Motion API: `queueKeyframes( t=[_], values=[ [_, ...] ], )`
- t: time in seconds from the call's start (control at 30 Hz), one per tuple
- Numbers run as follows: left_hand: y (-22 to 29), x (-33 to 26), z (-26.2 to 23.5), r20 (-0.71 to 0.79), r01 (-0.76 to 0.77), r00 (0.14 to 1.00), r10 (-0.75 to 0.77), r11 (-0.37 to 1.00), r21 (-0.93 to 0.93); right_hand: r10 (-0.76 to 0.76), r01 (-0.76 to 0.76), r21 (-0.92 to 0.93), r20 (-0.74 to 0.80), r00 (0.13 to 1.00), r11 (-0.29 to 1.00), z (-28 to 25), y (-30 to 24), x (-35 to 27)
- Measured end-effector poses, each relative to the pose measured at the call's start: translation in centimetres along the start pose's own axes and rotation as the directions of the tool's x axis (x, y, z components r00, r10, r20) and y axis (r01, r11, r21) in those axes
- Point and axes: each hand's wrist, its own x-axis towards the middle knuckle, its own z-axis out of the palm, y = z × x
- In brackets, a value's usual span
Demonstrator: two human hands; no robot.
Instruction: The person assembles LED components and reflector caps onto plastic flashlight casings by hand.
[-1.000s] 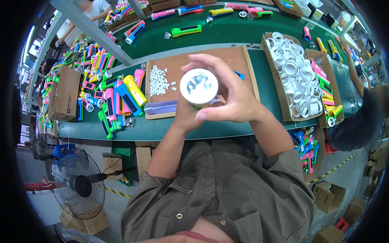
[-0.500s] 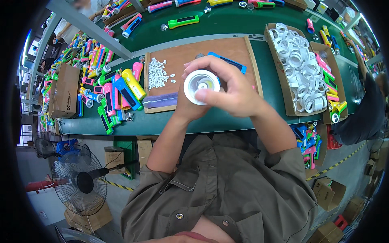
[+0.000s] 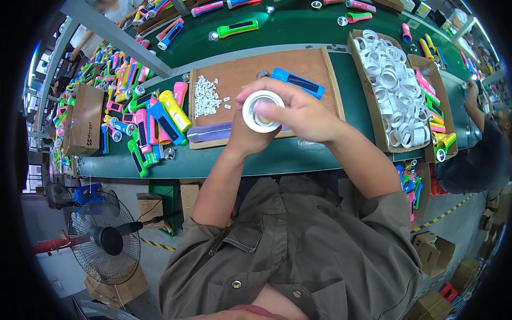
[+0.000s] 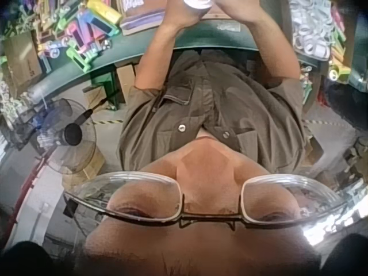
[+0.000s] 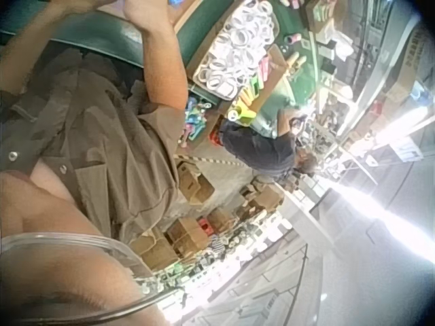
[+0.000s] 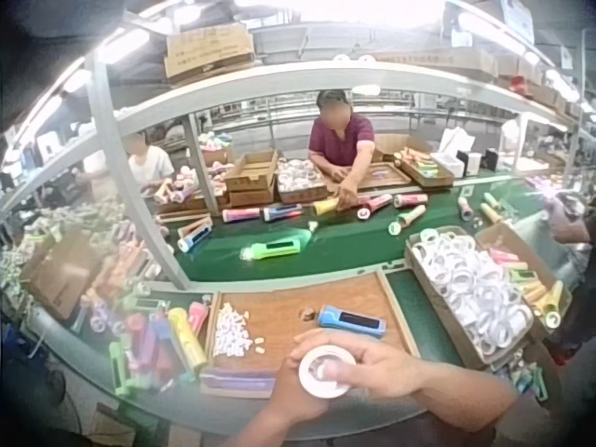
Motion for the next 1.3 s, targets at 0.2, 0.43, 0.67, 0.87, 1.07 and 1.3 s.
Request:
queueKeyframes(
  t=[0.2,0.43,0.67,0.87,1.07,1.3],
  values=[
    [1.2,0.7,0.0,-0.017,-0.031,0.999,0.030,0.997,-0.070,-0.123,0.123,0.206,-0.015,0.992,0.971,-0.8,0.3,0.2],
    [-0.8,0.3,0.7,-0.083,-0.087,0.992,0.096,0.990,0.107,-0.515,0.253,-0.856,-0.017,0.857,0.451,2.2,-2.4,1.0],
    [-1.6,-2.8,-0.6,0.438,-0.281,0.878,0.194,0.949,0.142,-0.290,0.560,-0.409,0.556,0.779,0.721,1.0,-2.9,1.0],
    [0.0,-2.0,0.7,0.206,-0.113,0.970,0.128,0.990,-0.083,-0.254,0.295,-0.688,0.164,0.953,0.663,1.8,-2.2,0.3],
    [-2.3,0.3,1.5,-0.199,-0.132,0.962,0.189,0.954,0.270,-0.482,0.110,-0.742,-0.308,0.821,0.661,3.4,1.1,1.8],
    [-0.1,0.3,-0.1,-0.184,-0.117,0.972,0.145,0.981,0.153,-0.465,0.468,-0.386,0.108,0.879,0.795,-0.5,-0.2,1.8]
  ],
)
